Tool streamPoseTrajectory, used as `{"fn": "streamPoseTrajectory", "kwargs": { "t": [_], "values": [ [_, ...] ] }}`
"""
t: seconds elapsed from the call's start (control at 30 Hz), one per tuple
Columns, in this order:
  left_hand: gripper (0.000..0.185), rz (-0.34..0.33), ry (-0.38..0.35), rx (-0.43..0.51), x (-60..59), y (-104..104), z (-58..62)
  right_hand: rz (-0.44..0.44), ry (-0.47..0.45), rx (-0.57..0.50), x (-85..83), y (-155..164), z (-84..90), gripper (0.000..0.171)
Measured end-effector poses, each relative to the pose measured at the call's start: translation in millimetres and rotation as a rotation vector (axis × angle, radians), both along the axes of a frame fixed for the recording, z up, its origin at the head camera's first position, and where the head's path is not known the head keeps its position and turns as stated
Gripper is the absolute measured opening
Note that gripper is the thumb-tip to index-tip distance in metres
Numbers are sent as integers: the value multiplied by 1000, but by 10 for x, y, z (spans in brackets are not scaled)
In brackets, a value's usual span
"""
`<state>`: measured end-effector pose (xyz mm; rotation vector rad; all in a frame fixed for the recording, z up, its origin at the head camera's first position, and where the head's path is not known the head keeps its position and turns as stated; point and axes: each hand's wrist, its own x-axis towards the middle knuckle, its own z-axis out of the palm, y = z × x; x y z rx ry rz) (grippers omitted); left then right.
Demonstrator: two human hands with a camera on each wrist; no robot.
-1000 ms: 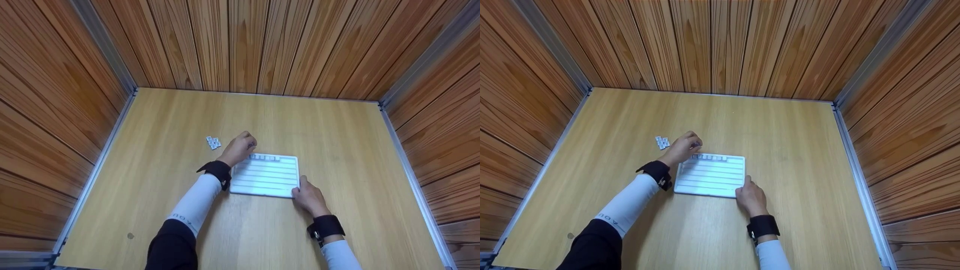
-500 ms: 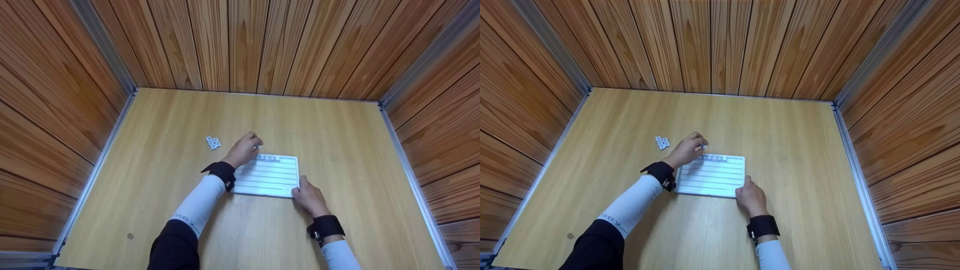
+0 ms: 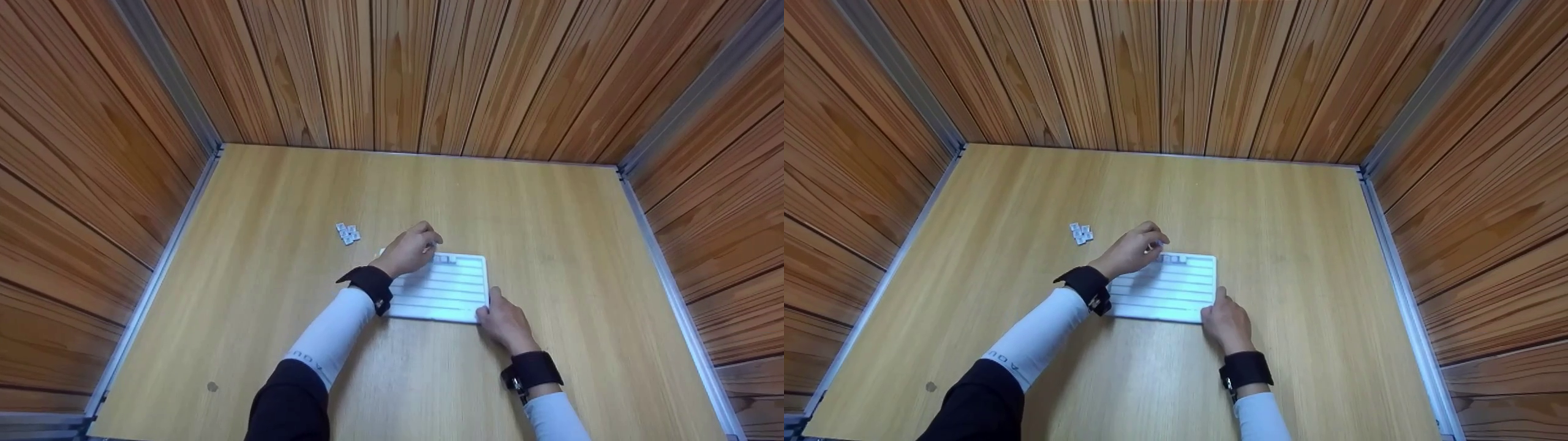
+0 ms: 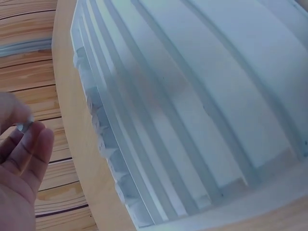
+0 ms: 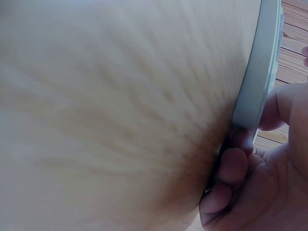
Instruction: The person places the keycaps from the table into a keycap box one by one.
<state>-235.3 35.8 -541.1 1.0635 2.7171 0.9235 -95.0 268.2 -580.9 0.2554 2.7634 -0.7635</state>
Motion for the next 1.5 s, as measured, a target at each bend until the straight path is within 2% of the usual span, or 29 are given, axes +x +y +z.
{"fn": "streamPoseTrajectory", "kwargs": {
  "t": [0.2, 0.33, 0.43, 0.57, 0.73, 0.83, 1.07, 1.5],
  "values": [
    [18, -12, 37, -5, 24, 89, 23, -10, -5, -10, 1, 3, 5, 24],
    [25, -15, 25, -21, 45, 158, 27, -11, -10, -15, -8, 5, 3, 24],
    [28, -15, 35, -28, 55, 221, 4, -5, -10, -10, -13, 6, -3, 25],
    [22, -26, 67, -37, 64, 327, -31, -4, -13, -2, -16, 10, -8, 26],
    [21, -41, 49, -89, 81, 477, -54, -2, -6, 14, -18, 18, -2, 24],
    [21, -50, 63, -111, 84, 552, -85, -11, -15, 11, -20, 13, 1, 24],
    [24, -27, 49, -152, 98, 658, -150, -23, -17, 5, -7, -14, -1, 23],
    [25, 2, 76, -245, 87, 765, -268, -23, -13, 2, -6, -6, -1, 24]
  ]
}}
